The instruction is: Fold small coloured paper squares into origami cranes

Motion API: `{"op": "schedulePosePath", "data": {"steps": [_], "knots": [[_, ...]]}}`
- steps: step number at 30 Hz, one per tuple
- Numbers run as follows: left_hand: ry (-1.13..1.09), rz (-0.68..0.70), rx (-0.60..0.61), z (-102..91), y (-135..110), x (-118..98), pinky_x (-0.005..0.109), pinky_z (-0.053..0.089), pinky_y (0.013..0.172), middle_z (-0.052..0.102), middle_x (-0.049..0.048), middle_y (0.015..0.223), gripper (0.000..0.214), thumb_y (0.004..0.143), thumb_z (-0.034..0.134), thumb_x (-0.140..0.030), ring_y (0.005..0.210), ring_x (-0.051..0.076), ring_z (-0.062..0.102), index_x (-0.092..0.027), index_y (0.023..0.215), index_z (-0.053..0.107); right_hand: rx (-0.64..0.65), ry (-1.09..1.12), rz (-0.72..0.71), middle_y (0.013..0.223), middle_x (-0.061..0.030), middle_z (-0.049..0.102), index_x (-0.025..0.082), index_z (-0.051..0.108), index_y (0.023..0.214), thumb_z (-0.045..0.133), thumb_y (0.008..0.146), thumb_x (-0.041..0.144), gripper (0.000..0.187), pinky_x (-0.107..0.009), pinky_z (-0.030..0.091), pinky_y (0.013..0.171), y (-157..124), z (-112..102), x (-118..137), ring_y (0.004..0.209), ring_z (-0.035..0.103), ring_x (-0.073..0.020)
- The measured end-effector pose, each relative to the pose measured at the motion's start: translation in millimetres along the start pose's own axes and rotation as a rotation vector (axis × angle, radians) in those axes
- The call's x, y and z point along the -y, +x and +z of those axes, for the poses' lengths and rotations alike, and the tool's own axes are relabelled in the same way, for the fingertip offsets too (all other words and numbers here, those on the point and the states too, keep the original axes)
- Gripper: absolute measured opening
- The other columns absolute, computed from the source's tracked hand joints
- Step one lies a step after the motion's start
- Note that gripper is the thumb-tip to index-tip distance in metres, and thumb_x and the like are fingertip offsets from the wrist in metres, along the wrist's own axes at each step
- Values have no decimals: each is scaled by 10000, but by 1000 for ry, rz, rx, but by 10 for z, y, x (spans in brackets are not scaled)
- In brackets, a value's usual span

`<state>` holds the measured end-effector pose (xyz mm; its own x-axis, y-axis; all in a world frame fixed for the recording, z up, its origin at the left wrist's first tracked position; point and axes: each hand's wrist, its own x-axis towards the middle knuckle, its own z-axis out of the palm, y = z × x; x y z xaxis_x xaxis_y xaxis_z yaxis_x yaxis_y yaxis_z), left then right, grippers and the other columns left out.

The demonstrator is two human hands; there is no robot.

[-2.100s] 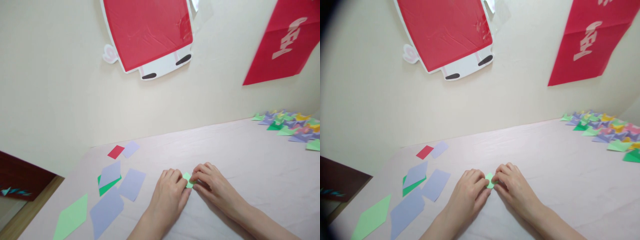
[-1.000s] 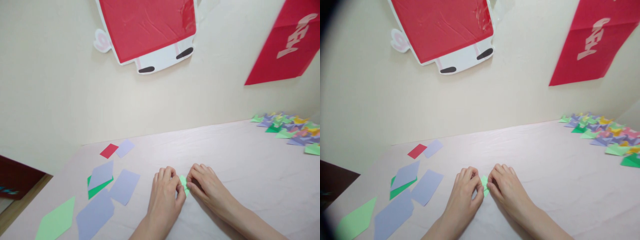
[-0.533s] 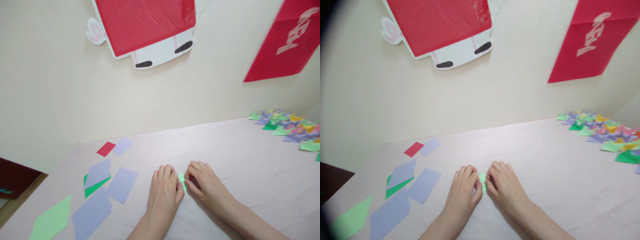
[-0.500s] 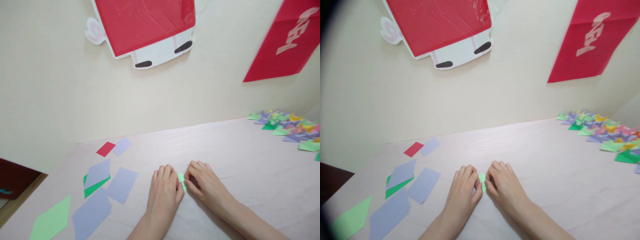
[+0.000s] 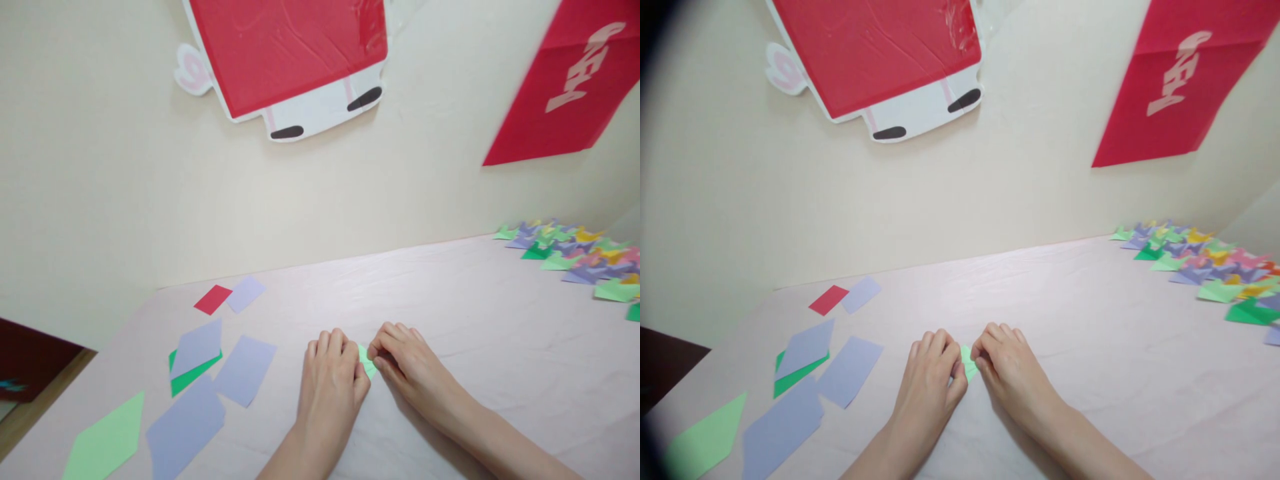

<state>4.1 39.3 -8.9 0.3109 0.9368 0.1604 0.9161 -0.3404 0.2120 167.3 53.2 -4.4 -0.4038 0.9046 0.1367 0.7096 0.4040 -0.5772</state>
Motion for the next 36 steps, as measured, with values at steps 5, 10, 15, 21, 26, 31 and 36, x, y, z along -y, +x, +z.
{"op": "schedulePosePath", "data": {"steps": [5,10,15,21,26,31,36], "knots": [[-9,-6,8,-14,-9,1,409,387,774,530,41,908,165,840,459,-61,902,249,468,-197,846,552,-16,44,-9,858,-26,606,210,594,843,472,861,30,218,-343,370,763,-9,-20,-18,844,542,-201],[-49,7,18,-35,-5,22,403,379,772,535,41,906,147,874,454,-85,894,244,473,-192,834,545,-21,75,31,843,-20,603,206,590,796,527,859,72,161,-352,359,776,4,-15,18,840,535,-200],[-59,-7,4,-34,-8,31,380,366,759,538,28,876,129,868,498,-101,874,233,481,-202,791,522,-59,54,83,850,-15,603,201,593,787,619,835,115,101,-353,343,781,16,55,38,851,530,-205],[-185,-16,-14,-52,-44,43,368,357,782,564,10,917,129,870,509,-90,887,218,495,-218,887,518,-64,83,69,845,-12,609,213,609,799,527,793,10,218,-341,342,767,-8,63,12,858,535,-202],[-227,-25,12,-67,-42,61,380,346,805,575,12,965,177,877,477,-58,922,223,494,-225,910,527,-65,88,73,830,-18,608,212,622,802,483,779,-11,264,-343,339,754,-1,47,38,842,537,-201],[-246,-30,15,-62,-43,65,384,341,810,574,15,961,178,889,455,-61,916,225,491,-223,909,526,-113,49,104,812,-14,596,204,596,755,639,804,160,79,-363,327,771,15,86,113,822,530,-209],[-283,-5,5,-89,-84,54,393,342,833,564,27,978,138,935,427,-141,932,231,490,-232,948,530,-125,42,80,847,-19,600,216,612,793,629,813,152,70,-354,312,761,7,140,103,846,522,-213]]}}
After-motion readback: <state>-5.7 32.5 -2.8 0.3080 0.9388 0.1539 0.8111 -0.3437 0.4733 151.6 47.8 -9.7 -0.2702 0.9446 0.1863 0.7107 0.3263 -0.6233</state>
